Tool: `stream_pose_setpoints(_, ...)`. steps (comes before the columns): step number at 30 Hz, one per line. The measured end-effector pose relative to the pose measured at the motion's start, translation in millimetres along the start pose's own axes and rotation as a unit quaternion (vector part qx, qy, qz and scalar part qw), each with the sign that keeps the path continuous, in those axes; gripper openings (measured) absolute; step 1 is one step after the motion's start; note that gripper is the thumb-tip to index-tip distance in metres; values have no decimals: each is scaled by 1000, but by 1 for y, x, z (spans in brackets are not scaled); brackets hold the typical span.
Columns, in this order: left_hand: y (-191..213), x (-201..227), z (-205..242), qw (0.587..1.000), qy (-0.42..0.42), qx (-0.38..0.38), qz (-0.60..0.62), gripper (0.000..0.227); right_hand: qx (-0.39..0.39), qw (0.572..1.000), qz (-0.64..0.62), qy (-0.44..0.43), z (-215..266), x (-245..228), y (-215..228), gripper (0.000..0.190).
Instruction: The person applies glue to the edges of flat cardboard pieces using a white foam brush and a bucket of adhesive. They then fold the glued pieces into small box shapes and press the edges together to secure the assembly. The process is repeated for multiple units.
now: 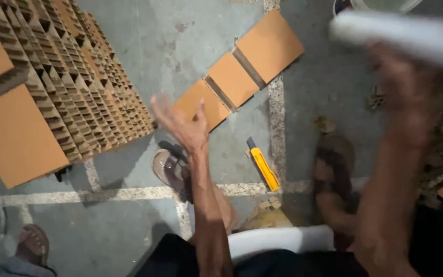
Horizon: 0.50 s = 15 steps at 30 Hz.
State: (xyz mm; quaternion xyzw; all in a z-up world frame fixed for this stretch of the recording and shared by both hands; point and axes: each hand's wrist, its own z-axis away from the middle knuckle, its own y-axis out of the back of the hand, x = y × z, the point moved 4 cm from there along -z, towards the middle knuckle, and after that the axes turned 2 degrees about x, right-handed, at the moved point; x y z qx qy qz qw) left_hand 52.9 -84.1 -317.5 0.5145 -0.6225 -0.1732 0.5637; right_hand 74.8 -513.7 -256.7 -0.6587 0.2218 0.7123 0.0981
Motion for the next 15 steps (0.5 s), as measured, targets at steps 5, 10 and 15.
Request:
stream_pose_setpoints(5, -32, 66, -26, 974, -129, -181, -53, 97, 61, 959, 129, 244, -100, -8, 48, 32)
stream_pose_setpoints(10, -57, 92, -33, 938, -139, -306, -89, 104, -48, 914, 268, 302, -177, 29, 55, 23)
stream_pose_setpoints(15, -79, 85, -32, 925, -142, -326, -133, 121, -80, 877, 420, 222, -208, 69, 18, 20)
